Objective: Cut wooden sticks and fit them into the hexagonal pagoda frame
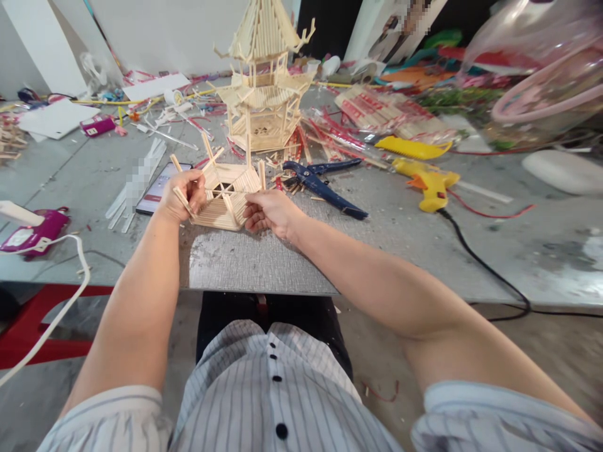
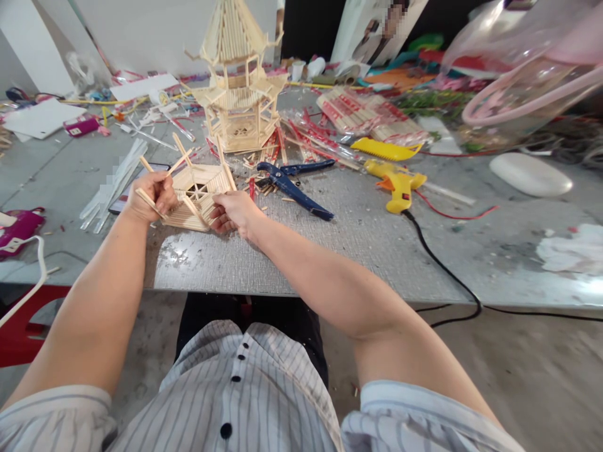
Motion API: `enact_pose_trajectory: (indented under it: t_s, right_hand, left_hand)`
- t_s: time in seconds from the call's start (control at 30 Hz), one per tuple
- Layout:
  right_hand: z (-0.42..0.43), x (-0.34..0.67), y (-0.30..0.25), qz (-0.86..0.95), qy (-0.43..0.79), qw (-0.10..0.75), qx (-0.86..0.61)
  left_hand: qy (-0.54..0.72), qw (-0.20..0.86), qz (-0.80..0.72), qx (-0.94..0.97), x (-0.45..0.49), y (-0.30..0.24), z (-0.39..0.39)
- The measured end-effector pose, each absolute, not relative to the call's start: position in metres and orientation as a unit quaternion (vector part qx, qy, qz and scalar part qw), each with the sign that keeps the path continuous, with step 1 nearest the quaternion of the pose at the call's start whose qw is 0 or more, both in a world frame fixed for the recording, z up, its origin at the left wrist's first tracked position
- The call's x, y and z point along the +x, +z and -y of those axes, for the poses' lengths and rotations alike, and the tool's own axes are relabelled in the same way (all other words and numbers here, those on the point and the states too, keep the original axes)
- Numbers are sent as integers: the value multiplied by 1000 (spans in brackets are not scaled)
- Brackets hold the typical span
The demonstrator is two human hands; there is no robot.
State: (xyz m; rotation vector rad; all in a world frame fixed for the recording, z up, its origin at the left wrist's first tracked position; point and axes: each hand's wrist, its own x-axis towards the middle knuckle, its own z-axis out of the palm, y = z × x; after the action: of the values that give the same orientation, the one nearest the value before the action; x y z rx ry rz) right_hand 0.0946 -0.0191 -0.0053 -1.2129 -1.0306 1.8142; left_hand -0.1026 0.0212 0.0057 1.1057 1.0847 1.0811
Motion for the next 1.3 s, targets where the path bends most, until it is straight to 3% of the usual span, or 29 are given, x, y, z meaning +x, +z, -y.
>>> enact_pose_trajectory:
  t_s: [0.33,0.67,0.87,1.07,1.3]
  right_hand:
    - [18,94,-2,411,641,441,-475]
    - [8,97,-11,451,601,456,-477]
    - [12,95,-8,459,599,465,-462]
    - [18,96,-5,450,608,503,-418]
    - [16,96,-14,488,678,437,-334]
  left_hand:
    - [554,525,-472,441,-88,4,-19]
    - [618,464,-466,431,-87,-3,-22]
    - [633,488,-395,454,-91,-5,-22]
    - [705,391,-462,370,-79,8,-14]
    - [740,326,-473,350,-73,5,-19]
